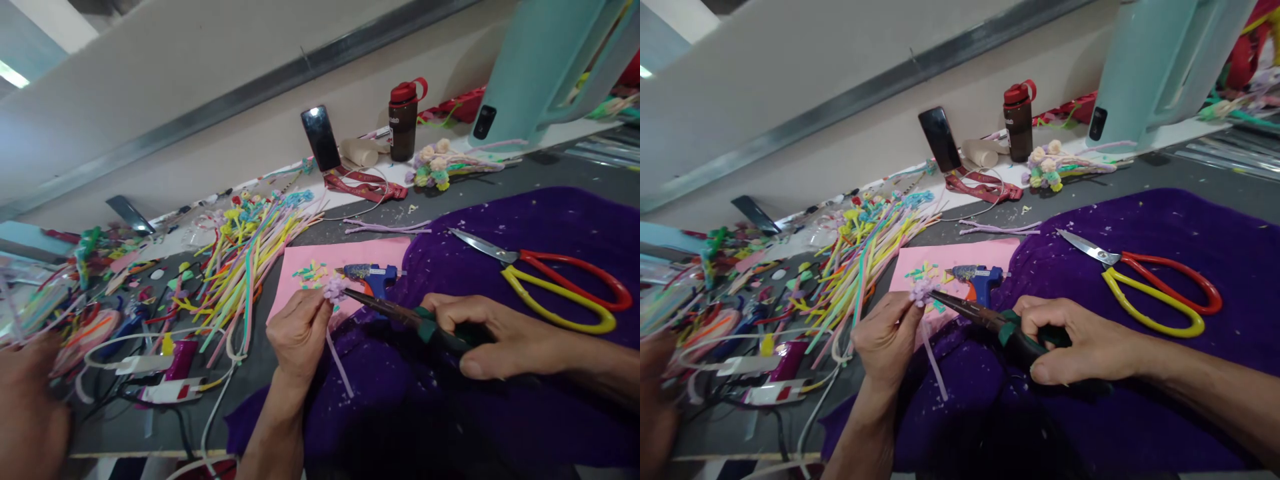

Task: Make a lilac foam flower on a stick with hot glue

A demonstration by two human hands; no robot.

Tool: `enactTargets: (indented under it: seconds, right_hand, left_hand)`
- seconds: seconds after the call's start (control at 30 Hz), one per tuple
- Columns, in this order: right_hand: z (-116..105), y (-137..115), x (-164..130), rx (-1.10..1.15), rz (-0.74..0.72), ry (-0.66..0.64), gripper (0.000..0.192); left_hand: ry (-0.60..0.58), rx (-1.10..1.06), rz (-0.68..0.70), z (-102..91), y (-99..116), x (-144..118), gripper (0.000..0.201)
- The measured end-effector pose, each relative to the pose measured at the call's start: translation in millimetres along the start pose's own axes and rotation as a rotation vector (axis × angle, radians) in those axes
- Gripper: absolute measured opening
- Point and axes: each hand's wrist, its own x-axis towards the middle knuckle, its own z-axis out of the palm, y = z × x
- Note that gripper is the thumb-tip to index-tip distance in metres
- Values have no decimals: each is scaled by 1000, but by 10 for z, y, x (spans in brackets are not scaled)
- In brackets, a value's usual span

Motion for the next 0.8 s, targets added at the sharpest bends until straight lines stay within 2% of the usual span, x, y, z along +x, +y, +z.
enactTargets:
  seconds: [0.43, 0.63, 0.8]
  right_hand:
    - [59, 1, 5, -99, -32, 48, 21]
    - [51, 4, 3, -207, -76, 86, 20]
    - [30, -5, 1, -256, -51, 85, 20]
  left_hand:
    - [37, 55, 78, -11, 6, 16, 16]
    - [9, 31, 41, -14, 12, 25, 13]
    - [-47, 11, -5, -9, 12, 31, 11]
